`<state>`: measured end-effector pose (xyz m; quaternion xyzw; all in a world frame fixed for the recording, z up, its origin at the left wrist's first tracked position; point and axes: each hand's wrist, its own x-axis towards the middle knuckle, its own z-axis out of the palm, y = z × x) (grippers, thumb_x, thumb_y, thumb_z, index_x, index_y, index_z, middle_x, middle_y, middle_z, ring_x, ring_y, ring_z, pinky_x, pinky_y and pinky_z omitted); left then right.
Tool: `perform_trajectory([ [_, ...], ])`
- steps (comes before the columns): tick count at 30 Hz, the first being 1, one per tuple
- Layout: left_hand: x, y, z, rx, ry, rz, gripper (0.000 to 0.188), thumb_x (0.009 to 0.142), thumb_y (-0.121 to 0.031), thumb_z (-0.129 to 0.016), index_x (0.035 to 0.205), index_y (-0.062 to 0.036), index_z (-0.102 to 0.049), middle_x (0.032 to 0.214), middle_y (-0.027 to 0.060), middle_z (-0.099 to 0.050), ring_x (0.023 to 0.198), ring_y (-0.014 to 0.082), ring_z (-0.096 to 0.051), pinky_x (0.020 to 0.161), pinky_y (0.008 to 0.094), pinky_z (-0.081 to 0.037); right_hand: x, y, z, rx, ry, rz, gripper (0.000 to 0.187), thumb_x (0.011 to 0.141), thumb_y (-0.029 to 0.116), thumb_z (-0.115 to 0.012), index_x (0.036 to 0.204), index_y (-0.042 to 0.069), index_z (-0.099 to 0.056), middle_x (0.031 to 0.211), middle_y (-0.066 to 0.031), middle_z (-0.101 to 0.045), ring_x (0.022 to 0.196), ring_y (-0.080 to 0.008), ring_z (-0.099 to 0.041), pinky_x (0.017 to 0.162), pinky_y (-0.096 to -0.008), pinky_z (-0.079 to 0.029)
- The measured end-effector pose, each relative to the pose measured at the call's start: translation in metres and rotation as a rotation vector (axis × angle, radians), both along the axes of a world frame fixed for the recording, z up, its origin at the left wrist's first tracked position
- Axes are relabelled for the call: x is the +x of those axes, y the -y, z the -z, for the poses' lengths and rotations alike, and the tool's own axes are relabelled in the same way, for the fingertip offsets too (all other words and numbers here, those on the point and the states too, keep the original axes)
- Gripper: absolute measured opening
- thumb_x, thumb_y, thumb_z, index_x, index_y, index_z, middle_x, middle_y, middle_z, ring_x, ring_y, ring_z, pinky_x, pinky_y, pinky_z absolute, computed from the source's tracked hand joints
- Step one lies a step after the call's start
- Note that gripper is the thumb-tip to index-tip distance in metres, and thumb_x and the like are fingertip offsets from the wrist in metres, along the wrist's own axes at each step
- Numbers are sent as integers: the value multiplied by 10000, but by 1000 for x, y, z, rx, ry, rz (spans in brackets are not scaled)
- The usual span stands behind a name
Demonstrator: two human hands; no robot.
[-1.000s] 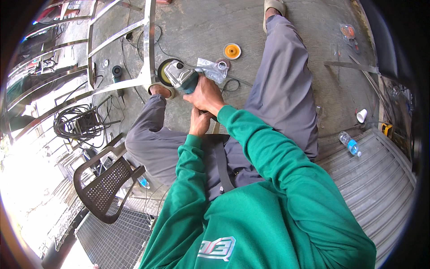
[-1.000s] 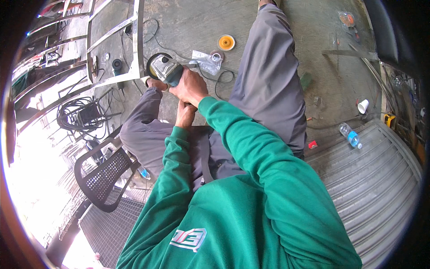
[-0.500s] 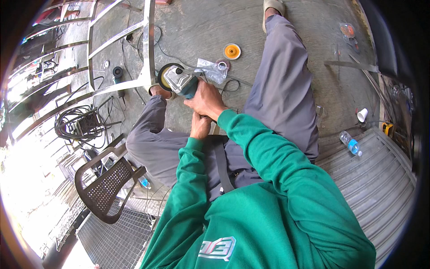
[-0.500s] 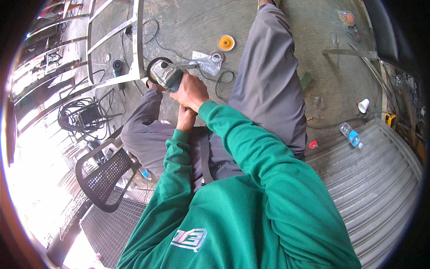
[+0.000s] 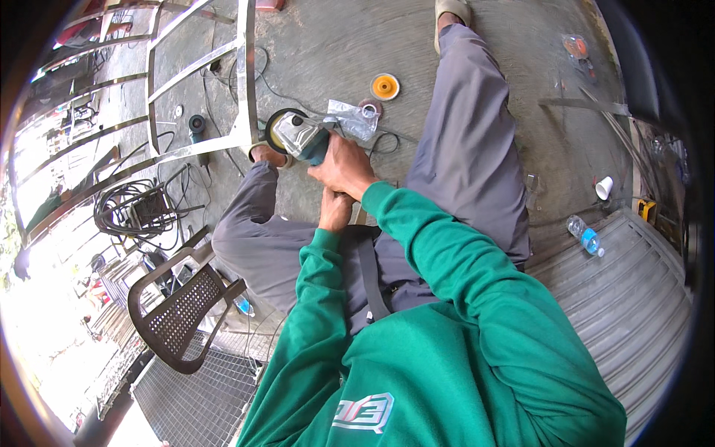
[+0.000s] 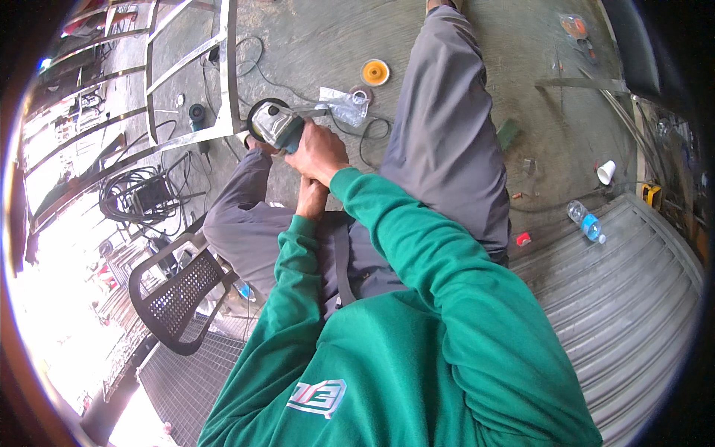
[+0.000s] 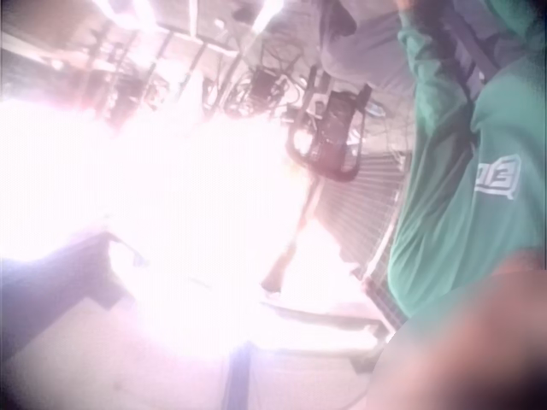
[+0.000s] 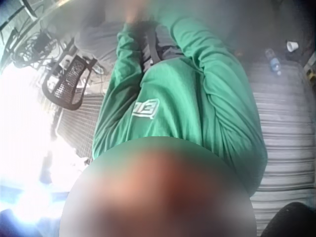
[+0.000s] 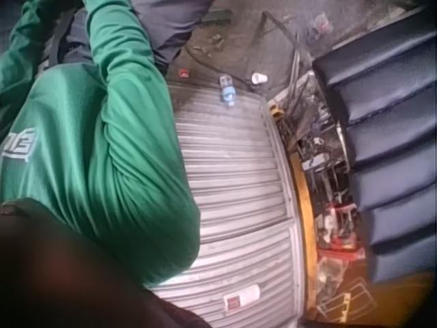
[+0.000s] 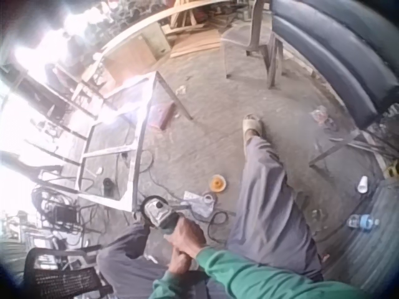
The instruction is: The person sits on the floor and uses an angle grinder to smooth the edges of a metal chair frame. They reposition the frame and grind multiple joints and edges while other workers move around in the background.
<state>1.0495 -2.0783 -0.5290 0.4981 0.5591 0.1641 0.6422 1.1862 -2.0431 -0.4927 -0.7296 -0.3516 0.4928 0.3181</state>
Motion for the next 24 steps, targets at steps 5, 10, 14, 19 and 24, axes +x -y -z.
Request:
perform_trajectory([
  [5, 0, -2, 2, 0, -22, 23, 413, 834, -56, -667, 1220, 92, -651, 1156, 158, -725, 1077, 232, -655, 929, 380, -523, 2, -1, -1, -15, -8, -12, 677, 705, 296, -841, 1253, -25, -608, 1109, -287, -725, 1057, -448, -705, 910, -494, -589],
  [10, -7, -4, 4, 13, -48, 115, 460, 840, -71, -689, 1259, 102, -615, 1131, 159, -722, 1061, 230, -664, 901, 365, -535, 3, -3, 7, 8, -41, -29, 736, 720, 323, -860, 1289, -46, -573, 1152, -275, -718, 1083, -434, -705, 929, -498, -583],
  [14, -9, -3, 5, -40, -54, 65, 497, 833, -100, -713, 1269, 102, -588, 1166, 164, -702, 1062, 242, -669, 910, 373, -536, -1, -4, 13, -24, -47, -24, 735, 716, 346, -853, 1289, -31, -590, 1148, -273, -722, 1076, -436, -707, 929, -488, -584],
  [19, 15, -5, -12, -37, -126, 76, 607, 804, -172, -766, 1312, 80, -550, 1228, 181, -675, 1097, 254, -660, 930, 385, -533, 18, -5, 10, -109, -45, 33, 629, 704, 352, -841, 1182, -22, -675, 1108, -278, -733, 1041, -442, -716, 906, -483, -588],
  [24, 59, -18, -42, -262, 337, -52, 645, 830, -89, -830, 1373, 35, -504, 1282, 147, -651, 1174, 231, -627, 1041, 379, -476, 69, -20, -3, 61, 5, 65, 517, 680, 362, -832, 984, -47, -741, 982, -301, -735, 966, -429, -736, 820, -468, -595],
])
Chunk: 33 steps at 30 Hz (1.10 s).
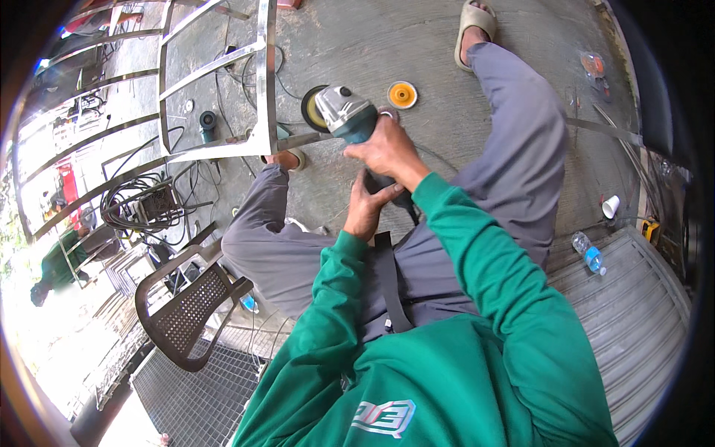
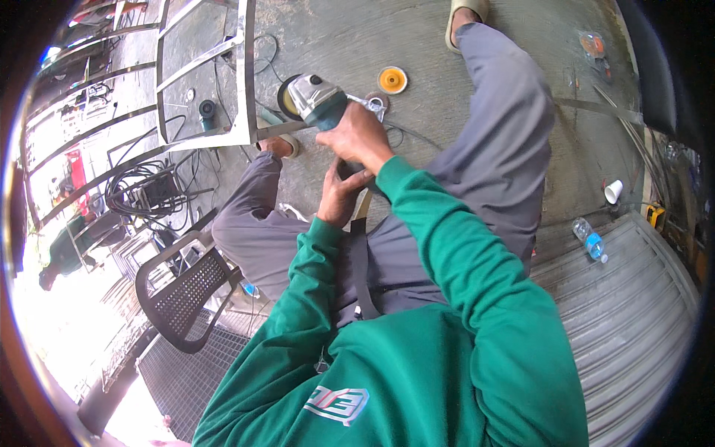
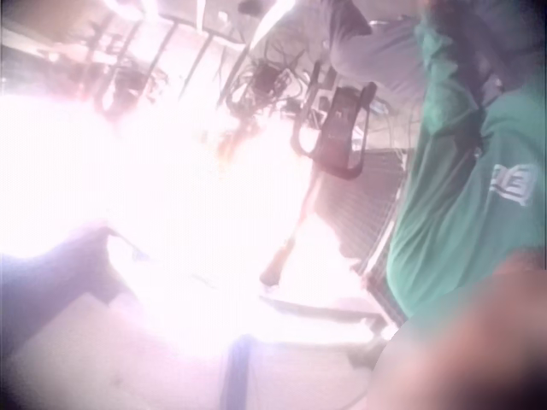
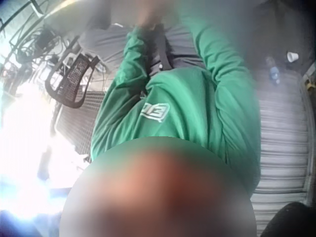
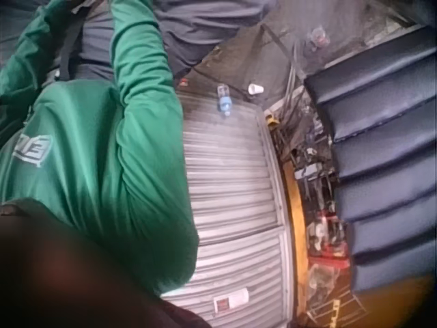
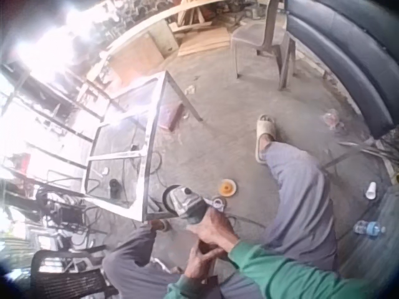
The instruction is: The person sits on the floor and uses an angle grinder to smooth the edges of a metal chair frame. They reposition the frame and grind multiple joints and edges while other workers move around in the background.
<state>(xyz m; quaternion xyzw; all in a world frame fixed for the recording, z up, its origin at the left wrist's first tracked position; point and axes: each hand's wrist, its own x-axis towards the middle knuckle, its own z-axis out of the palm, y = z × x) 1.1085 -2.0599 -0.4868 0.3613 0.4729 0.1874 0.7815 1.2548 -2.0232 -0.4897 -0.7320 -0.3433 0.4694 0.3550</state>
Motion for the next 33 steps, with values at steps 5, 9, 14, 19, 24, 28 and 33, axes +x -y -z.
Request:
perform_trajectory([
  [5, 49, -31, 1, -225, 193, -147, 704, 813, 60, -776, 1402, 6, -392, 1193, 135, -657, 1113, 257, -683, 979, 415, -563, 45, -33, -13, -153, 34, -288, 523, 685, 342, -826, 994, -71, -740, 982, -306, -734, 956, -436, -737, 832, -466, -593],
  [9, 67, -37, 6, -239, 144, -192, 553, 807, 29, -808, 1296, 52, -552, 1160, 116, -694, 1097, 248, -688, 973, 404, -557, 61, -56, -12, -237, 22, -533, 514, 690, 318, -816, 1006, -79, -733, 989, -300, -736, 952, -429, -738, 839, -465, -590],
  [14, 68, -39, 20, -246, 16, -241, 598, 803, -45, -861, 1306, 60, -556, 1185, 111, -685, 1100, 224, -663, 994, 387, -522, 58, -72, 12, -200, -36, -597, 539, 698, 304, -809, 1048, -93, -709, 990, -303, -734, 953, -427, -735, 833, -476, -588],
  [19, 66, -43, 25, -225, -147, -234, 745, 812, -93, -886, 1380, 50, -425, 1292, 151, -621, 1199, 235, -611, 1022, 386, -512, 55, -81, 31, -172, -153, -634, 467, 686, 286, -802, 940, -95, -708, 923, -301, -726, 899, -432, -729, 789, -466, -588],
  [24, 72, -54, 23, -164, -253, -270, 761, 810, -98, -901, 1376, 55, -415, 1305, 149, -601, 1198, 226, -602, 1030, 365, -510, 52, -100, 42, -122, -236, -672, 421, 673, 259, -786, 903, -85, -704, 879, -277, -725, 824, -410, -725, 735, -457, -573],
  [28, 80, -66, 17, -101, -254, -299, 766, 816, -133, -913, 1379, 50, -427, 1303, 148, -604, 1191, 220, -605, 1025, 360, -510, 53, -114, 47, -103, -297, -715, 395, 676, 256, -781, 847, -90, -698, 810, -270, -708, 744, -390, -703, 689, -451, -554],
  [33, 86, -75, 11, -110, -296, -297, 721, 833, -143, -905, 1376, 39, -466, 1302, 135, -619, 1183, 212, -609, 1027, 354, -501, 55, -131, 46, -132, -297, -828, 396, 687, 275, -774, 801, -96, -695, 752, -265, -687, 656, -383, -665, 628, -449, -536],
])
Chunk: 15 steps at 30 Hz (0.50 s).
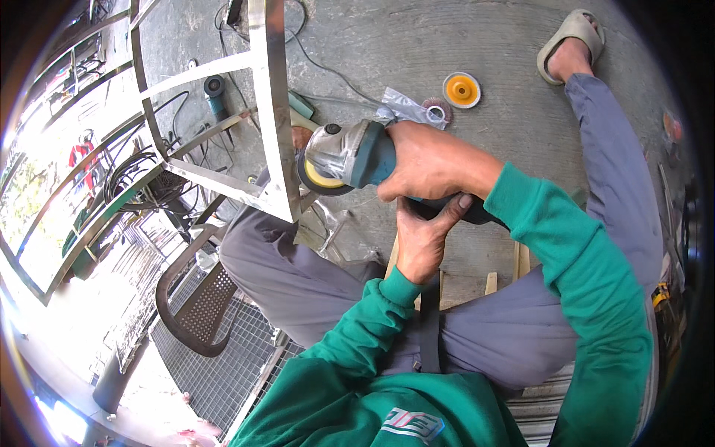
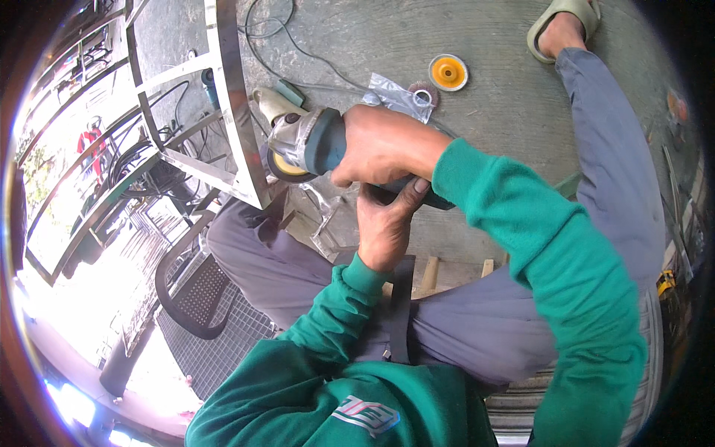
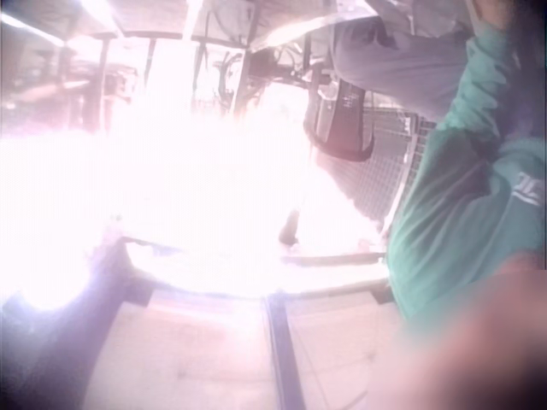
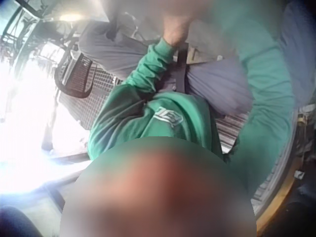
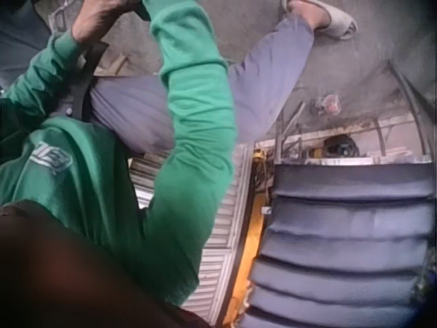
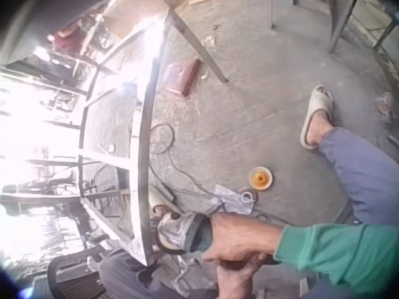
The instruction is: The person sits on the floor and uses an angle grinder to smooth the edges of a metal chair frame. They reposition the frame and grind multiple joints and edges while other workers move around in the background.
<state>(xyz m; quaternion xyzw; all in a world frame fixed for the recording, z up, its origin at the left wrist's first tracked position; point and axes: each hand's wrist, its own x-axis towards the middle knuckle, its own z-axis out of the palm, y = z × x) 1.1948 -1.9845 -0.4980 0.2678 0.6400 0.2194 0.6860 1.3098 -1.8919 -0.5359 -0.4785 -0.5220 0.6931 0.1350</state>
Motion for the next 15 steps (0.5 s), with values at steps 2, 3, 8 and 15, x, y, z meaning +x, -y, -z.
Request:
perform_trajectory([
  [2, 2, -1, 0, -1, 5, -30, 703, 838, -140, -900, 1372, 36, -479, 1303, 130, -623, 1183, 209, -609, 1033, 353, -496, 1, -5, -2, 4, -3, -38, 407, 687, 283, -774, 807, -100, -700, 747, -267, -683, 645, -380, -661, 615, -452, -532],
  [3, 2, -2, 0, -1, 6, -53, 695, 840, -139, -899, 1370, 35, -484, 1304, 128, -624, 1183, 207, -608, 1035, 353, -493, 2, -8, -4, 5, -4, -58, 413, 688, 287, -774, 810, -101, -703, 745, -268, -681, 639, -378, -658, 608, -453, -530],
  [8, 4, -2, 3, -5, 48, -108, 712, 834, -148, -905, 1375, 36, -480, 1311, 129, -617, 1196, 211, -599, 1047, 354, -483, 1, -17, -8, -11, 13, -137, 431, 689, 291, -781, 867, -97, -724, 786, -272, -706, 701, -385, -707, 644, -444, -564],
  [15, 6, -3, 3, -21, -4, -150, 768, 820, -160, -915, 1395, 54, -453, 1322, 142, -599, 1224, 223, -580, 1058, 359, -473, 1, -23, -6, -13, 1, -147, 463, 670, 292, -800, 900, -104, -729, 847, -280, -728, 752, -392, -732, 685, -444, -586],
])
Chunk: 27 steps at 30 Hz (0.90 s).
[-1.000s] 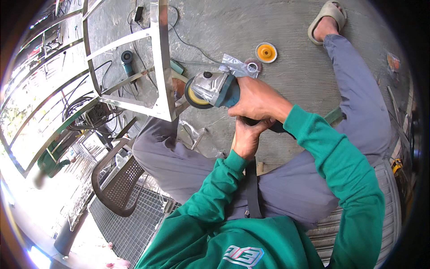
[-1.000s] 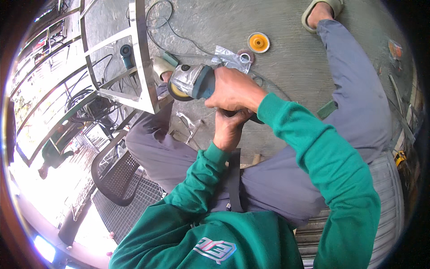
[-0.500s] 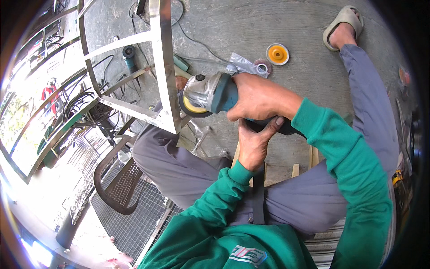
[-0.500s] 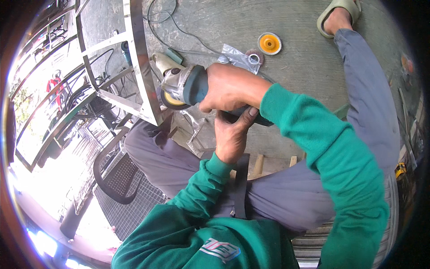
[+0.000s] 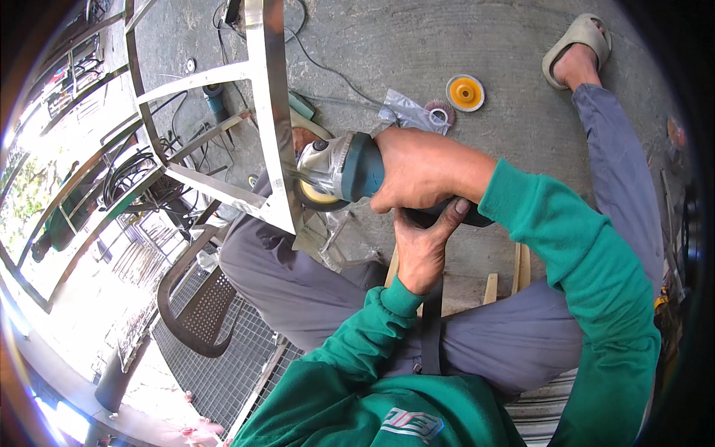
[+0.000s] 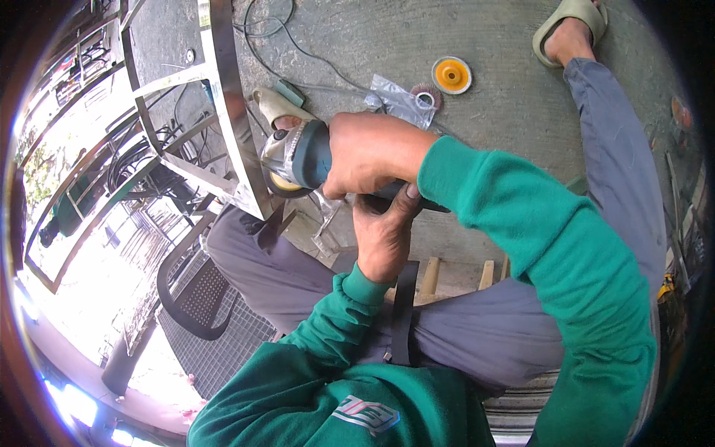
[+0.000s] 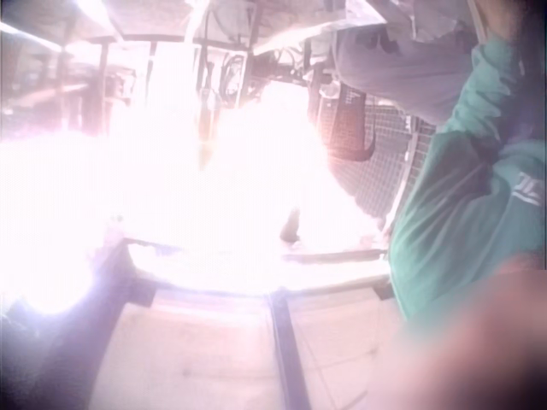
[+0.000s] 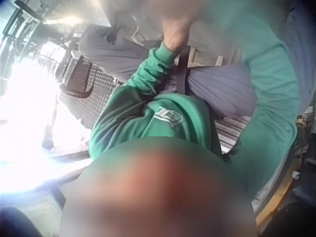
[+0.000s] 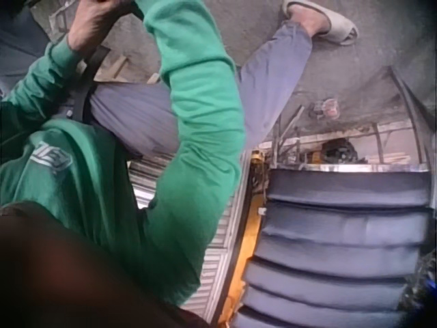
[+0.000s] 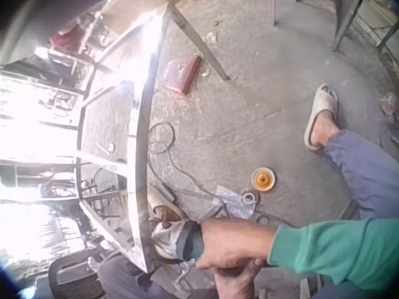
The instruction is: The person sits on the floor and uses an angle grinder to smooth the edges of a metal chair frame. They reposition the frame and grind multiple joints and edges while other workers move around in the background.
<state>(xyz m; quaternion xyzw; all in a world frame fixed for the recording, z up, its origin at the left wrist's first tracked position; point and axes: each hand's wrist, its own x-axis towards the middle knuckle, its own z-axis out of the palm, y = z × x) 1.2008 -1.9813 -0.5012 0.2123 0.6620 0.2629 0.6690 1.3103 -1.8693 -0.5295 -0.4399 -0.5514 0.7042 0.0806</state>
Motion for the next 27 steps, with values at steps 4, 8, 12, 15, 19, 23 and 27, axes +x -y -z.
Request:
perform_trajectory([
  [4, 0, -2, -2, 34, -18, 23, 778, 818, -164, -917, 1401, 54, -450, 1330, 145, -595, 1226, 223, -578, 1062, 361, -470, -1, -3, -1, 6, 11, -18, 464, 666, 288, -800, 902, -105, -730, 844, -281, -727, 753, -395, -732, 685, -445, -586],
  [8, 0, -1, -1, 10, 7, -19, 778, 823, -176, -915, 1402, 55, -450, 1341, 148, -594, 1231, 225, -578, 1060, 359, -469, -1, -4, -4, -16, 44, -43, 453, 671, 284, -795, 898, -103, -732, 838, -282, -726, 757, -395, -734, 684, -447, -586],
  [12, 2, 2, 1, 16, -19, -26, 772, 832, -189, -910, 1401, 58, -450, 1346, 150, -593, 1238, 228, -574, 1062, 357, -464, 2, -5, -6, -30, 24, -28, 442, 677, 285, -795, 887, -99, -736, 837, -279, -729, 753, -388, -735, 679, -448, -584],
  [15, 2, 2, 0, 3, 9, -29, 758, 840, -203, -904, 1392, 59, -455, 1341, 155, -595, 1235, 231, -577, 1059, 359, -464, 2, -6, -7, -37, 49, -57, 447, 676, 291, -800, 891, -96, -738, 839, -270, -733, 749, -379, -737, 680, -448, -583],
  [19, 3, 1, -5, -10, -101, 8, 747, 849, -232, -898, 1379, 56, -457, 1328, 159, -599, 1221, 230, -586, 1051, 363, -469, 3, -7, -4, -63, 6, -56, 454, 674, 290, -809, 900, -98, -736, 844, -265, -733, 751, -370, -737, 680, -448, -580],
  [23, 4, -1, -5, -26, -26, 27, 768, 850, -254, -898, 1387, 56, -446, 1322, 157, -601, 1215, 230, -587, 1065, 370, -456, 3, -5, -1, -86, -20, -39, 456, 666, 283, -818, 905, -97, -737, 859, -261, -736, 769, -366, -737, 686, -448, -578],
  [27, 6, 1, -4, -14, -57, 27, 761, 856, -258, -892, 1391, 58, -451, 1323, 151, -602, 1223, 227, -581, 1068, 363, -449, 4, -4, 0, -80, -39, -59, 458, 666, 286, -820, 910, -93, -740, 874, -254, -742, 785, -361, -740, 694, -446, -578],
])
